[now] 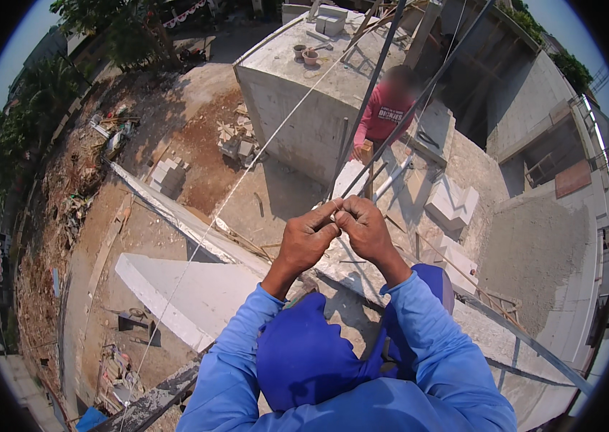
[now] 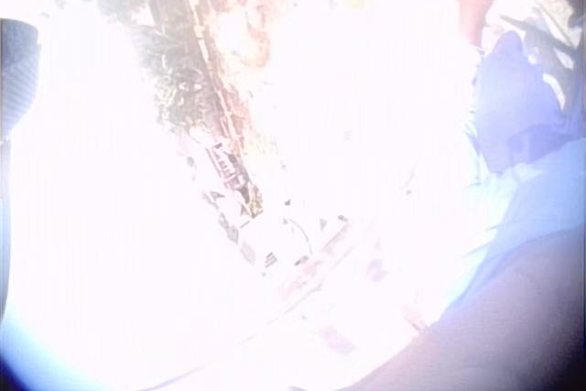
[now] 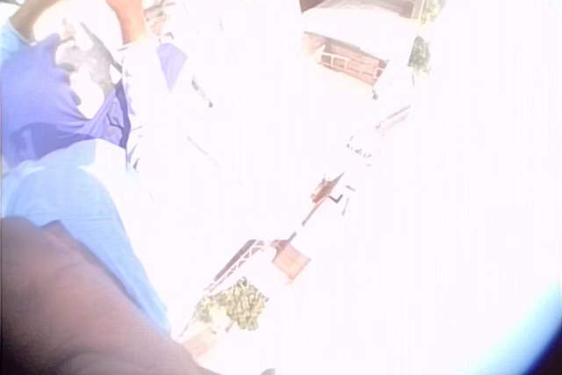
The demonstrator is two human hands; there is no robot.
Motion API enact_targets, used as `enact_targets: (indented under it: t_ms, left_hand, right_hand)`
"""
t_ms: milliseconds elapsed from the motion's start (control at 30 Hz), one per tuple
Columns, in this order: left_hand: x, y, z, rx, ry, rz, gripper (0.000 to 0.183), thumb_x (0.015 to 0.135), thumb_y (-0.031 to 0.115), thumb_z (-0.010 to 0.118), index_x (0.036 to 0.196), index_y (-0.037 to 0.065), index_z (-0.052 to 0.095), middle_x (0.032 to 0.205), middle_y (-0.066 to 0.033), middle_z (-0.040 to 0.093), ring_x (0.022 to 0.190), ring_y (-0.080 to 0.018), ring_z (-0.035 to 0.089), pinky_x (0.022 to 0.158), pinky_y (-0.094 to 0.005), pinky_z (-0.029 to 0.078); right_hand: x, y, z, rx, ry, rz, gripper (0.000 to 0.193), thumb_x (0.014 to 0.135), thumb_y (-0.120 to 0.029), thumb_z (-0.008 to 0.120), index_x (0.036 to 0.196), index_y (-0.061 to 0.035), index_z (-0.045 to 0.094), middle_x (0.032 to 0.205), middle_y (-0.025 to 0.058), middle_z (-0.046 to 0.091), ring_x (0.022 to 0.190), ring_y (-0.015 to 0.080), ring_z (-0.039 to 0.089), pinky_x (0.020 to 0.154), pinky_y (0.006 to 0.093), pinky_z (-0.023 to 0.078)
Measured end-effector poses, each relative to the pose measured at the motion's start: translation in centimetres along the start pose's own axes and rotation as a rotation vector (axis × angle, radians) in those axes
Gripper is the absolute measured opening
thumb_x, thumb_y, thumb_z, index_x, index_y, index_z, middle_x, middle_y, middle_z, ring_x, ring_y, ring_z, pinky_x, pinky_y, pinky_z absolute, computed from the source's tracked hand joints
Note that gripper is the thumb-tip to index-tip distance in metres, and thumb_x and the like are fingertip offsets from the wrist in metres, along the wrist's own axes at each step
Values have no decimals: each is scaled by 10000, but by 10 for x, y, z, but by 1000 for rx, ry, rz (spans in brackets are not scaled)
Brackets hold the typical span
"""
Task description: The person secures vertical reinforcement bars by hand and with a hammer on a concrete beam, while another person hands items from below.
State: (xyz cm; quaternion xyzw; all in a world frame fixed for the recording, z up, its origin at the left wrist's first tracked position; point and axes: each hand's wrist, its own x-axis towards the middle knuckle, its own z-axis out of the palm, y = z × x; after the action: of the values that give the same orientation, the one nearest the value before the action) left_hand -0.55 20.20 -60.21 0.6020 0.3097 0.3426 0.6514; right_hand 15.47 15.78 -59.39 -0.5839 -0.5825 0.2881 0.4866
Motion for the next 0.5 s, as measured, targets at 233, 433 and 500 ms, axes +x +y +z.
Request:
enact_targets:
  t_ms: [233, 433, 500]
  left_hand:
    - [-5, -22, -8, 21, 155, 141, 323, 840, 2, 711, 1155, 27, 646, 853, -83, 699, 702, -118, 642, 599, -273, 508]
    - [6, -13, -3, 490, 208, 643, 382, 812, -15, 720, 1175, 91, 668, 857, -123, 699, 740, -233, 694, 638, -323, 534]
    - [6, -14, -6, 541, 160, 660, 390, 828, -19, 713, 1200, 91, 672, 881, -128, 715, 770, -222, 705, 669, -303, 545]
  right_hand:
    - [-1, 14, -9, 300, -163, 172, 269, 978, -244, 568, 827, -21, 589, 774, 39, 601, 739, 123, 579, 707, 277, 463]
    - [-4, 10, -7, 339, -256, 254, 318, 997, -299, 560, 842, -22, 588, 764, 28, 582, 715, 109, 552, 676, 272, 447]
    - [-2, 4, -9, 347, -258, 255, 355, 999, -342, 563, 842, -25, 586, 761, 20, 573, 710, 101, 543, 664, 265, 439]
